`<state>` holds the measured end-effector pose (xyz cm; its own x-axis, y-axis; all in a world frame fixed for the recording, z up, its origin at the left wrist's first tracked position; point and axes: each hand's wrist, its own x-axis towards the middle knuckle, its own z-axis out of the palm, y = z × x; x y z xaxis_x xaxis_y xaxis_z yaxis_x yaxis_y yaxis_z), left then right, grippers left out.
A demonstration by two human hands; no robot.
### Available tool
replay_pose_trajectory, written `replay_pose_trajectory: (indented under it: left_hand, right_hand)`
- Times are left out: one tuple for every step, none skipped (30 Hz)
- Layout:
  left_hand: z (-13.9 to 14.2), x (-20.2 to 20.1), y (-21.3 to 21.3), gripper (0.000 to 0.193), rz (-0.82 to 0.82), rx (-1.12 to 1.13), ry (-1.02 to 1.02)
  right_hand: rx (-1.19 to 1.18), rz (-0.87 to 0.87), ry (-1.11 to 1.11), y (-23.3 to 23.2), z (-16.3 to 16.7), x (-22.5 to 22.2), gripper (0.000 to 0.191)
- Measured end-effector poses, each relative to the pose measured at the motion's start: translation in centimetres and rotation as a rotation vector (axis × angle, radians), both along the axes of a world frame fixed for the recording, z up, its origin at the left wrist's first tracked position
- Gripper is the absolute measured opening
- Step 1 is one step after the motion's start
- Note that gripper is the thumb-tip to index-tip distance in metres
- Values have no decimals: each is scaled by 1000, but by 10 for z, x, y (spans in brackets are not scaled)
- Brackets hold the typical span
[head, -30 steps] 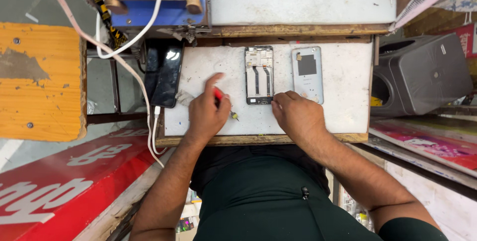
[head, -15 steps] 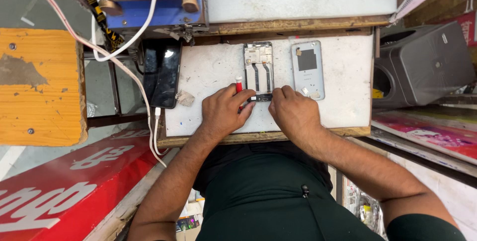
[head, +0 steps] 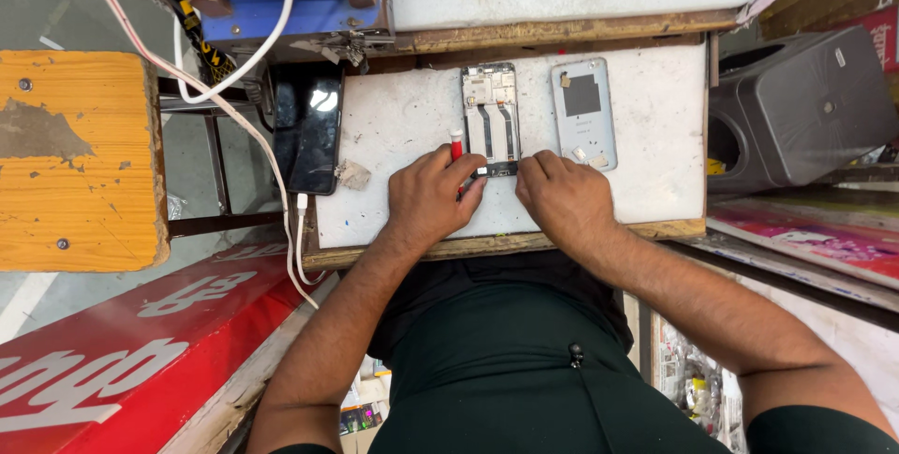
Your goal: The person wipes the screen of a smartphone, then uses a prying tool to separate the back cover and remove internal components including the battery and circuit boards. The person places the removed parts on the workbench and continues to manipulate the phone's internal parts.
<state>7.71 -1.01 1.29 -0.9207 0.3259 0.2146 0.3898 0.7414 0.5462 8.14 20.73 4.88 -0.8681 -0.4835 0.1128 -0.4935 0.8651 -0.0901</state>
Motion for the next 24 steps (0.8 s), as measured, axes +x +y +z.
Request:
replay_pose_trajectory:
  left_hand:
    - [-1, 0, 0, 29, -3, -5, 13]
    - [-1, 1, 0, 29, -3, 1, 20]
    - [-2, 1, 0, 29, -2, 5, 28]
    - [-2, 2, 0, 29, -3, 11, 37]
    - [-2, 2, -1, 29, -2, 11, 48]
    - [-3, 3, -1, 29, 0, 12, 62]
    - [-3, 3, -1, 29, 2, 14, 74]
    - [-3, 4, -1, 29, 3, 9, 69]
    - [-3, 4, -1, 29, 5, 5, 67]
    - [-3, 4, -1, 28, 8, 2, 66]
    - [-3, 4, 0, 29, 10, -1, 59]
    - [-3, 4, 0, 29, 14, -4, 51]
    - [-3, 4, 0, 29, 21, -6, 43]
    - [-3, 5, 0, 29, 18, -14, 35]
    - [-3, 5, 0, 28, 15, -22, 24]
    - [-3, 6, 0, 28, 12, -30, 13]
    - [-3, 6, -1, 29, 14, -30, 9]
    - [-3, 7, -1, 31, 17, -30, 6]
    - [-4, 7, -1, 32, 20, -32, 3]
    - [-4, 7, -1, 32, 26, -25, 18]
    - [-5, 8, -2, 31, 27, -19, 35]
    - [-5, 8, -2, 31, 24, -11, 52]
    - [-6, 8, -2, 32, 24, -13, 63]
    - [-6, 8, -1, 32, 23, -15, 72]
  right_hand:
    - [-11, 8, 1, 0, -1, 0, 13]
    - [-24, 19, 1, 1, -2, -1, 13]
    - [-24, 29, -2, 1, -3, -1, 14]
    - [-24, 38, -2, 1, -3, -1, 14]
    - [-22, 45, -1, 1, -3, -2, 15]
    - [-24, 39, 1, 1, -3, -2, 15]
    - [-26, 35, 2, 1, -3, -2, 15]
    - [-26, 33, 2, 0, -3, -1, 15]
    - [-19, 28, -5, 0, -3, -1, 14]
    - [-10, 26, -10, 0, -3, 0, 13]
    - [-2, 25, -16, 1, -2, -1, 12]
    - [-16, 24, -26, 2, -1, 0, 12]
    - [-30, 25, -35, 3, 1, -1, 13]
    - [-45, 27, -46, 5, 3, -2, 14]
    - [-39, -20, -74, 8, 6, -4, 13]
    - [-33, -69, -102, 14, 10, -7, 13]
    - [-27, -118, -127, 20, 13, -11, 12]
    - [-10, -160, -133, 28, 18, -15, 12]
    - [7, -201, -141, 36, 22, -20, 12]
    - [23, -244, -151, 42, 24, -23, 12]
    - [15, -244, -133, 46, 25, -24, 12]
    - [6, -250, -114, 50, 26, -24, 12]
    - [-1, -259, -95, 54, 27, -25, 13]
    - [2, -268, -107, 57, 26, -25, 13]
